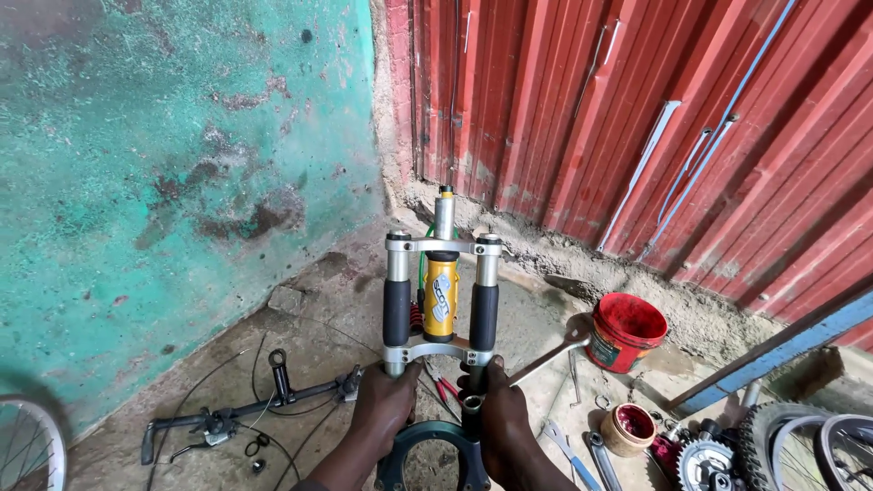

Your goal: Finalizing the assembly of a bicycle front fork by tightening the bolts on the crown using a wrench.

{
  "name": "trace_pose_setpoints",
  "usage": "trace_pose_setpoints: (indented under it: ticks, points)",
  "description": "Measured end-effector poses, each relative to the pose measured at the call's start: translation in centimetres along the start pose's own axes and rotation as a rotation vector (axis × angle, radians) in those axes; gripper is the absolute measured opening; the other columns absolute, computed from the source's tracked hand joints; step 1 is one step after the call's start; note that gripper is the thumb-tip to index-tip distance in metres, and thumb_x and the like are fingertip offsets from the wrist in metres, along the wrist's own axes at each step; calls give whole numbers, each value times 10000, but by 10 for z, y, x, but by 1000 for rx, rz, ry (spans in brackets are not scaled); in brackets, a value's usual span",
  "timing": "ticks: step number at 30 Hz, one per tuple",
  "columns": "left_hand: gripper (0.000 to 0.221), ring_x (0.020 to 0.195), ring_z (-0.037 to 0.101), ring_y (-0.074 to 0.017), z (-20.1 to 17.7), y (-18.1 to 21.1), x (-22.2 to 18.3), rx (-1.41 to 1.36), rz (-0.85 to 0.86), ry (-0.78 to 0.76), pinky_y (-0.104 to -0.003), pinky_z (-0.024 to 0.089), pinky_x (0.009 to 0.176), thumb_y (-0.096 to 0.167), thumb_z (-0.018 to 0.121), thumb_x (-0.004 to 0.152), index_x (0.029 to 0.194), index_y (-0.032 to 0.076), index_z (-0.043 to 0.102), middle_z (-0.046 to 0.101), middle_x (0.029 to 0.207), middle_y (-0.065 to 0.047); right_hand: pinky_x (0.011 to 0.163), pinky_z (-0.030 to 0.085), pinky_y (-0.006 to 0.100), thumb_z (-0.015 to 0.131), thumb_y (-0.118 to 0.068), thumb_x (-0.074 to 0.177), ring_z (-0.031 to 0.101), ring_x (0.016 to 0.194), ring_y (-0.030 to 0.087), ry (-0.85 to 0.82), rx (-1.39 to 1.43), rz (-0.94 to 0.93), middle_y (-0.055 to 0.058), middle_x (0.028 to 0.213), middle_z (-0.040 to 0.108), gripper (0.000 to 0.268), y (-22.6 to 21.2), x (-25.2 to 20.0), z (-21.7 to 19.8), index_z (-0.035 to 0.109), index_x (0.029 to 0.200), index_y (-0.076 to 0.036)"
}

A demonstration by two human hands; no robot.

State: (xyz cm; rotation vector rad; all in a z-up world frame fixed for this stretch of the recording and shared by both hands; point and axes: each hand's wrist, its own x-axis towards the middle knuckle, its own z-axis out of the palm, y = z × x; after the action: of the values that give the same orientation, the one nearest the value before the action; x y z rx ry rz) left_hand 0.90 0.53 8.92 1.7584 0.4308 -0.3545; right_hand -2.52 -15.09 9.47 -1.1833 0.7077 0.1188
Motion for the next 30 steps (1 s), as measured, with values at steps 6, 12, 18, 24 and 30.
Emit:
trace_pose_setpoints:
  ticks: [6, 12, 18, 24, 30]
  points:
    - [289, 419, 440, -170, 9, -22, 5, 4, 41, 27, -346, 331, 429, 238, 725, 959, 810, -8, 699, 527, 528, -58, 777, 453, 402, 285, -429, 1137, 596, 871, 268, 106, -2, 41, 199, 1062, 752, 681, 3, 10, -7, 749, 1164, 69]
    - [367, 512, 592, -199, 17, -83, 11, 328, 135, 22, -375, 469, 550, 404, 753, 898, 829, 43, 744, 693, 636, -82, 979, 485, 505, 341, -555, 1050, 646, 1152, 452, 280, -363, 46, 332, 1281, 670, 767, 84, 92, -63, 702, 1256, 90]
    - [245, 510, 584, -145, 22, -159, 10, 178, 75, -107, -307, 446, 523, 271, 801, 906, 894, 35, 736, 677, 624, -41, 897, 479, 515, 229, -385, 1089, 652, 1044, 422, 192, -485, -8, 281, 1235, 673, 517, 142, 87, -88, 594, 1320, -100]
    - [308, 541, 569, -145, 19, -156, -4, -135, 305, -232, -310, 434, 492, 37, 865, 785, 1058, 9, 727, 731, 755, -71, 641, 437, 414, 346, -457, 1074, 536, 691, 288, 257, -157, -70, 200, 906, 684, 634, 110, 39, -83, 762, 997, 15]
    - [852, 1064, 684, -222, 1, -52, -52, 28, 630, -117, -380, 543, 922, 364, 858, 724, 1425, 94, 458, 672, 1189, -90, 661, 508, 381, 368, -264, 1122, 566, 755, 248, 204, -25, -500, 171, 1051, 687, 421, 56, -14, -86, 659, 1109, 40]
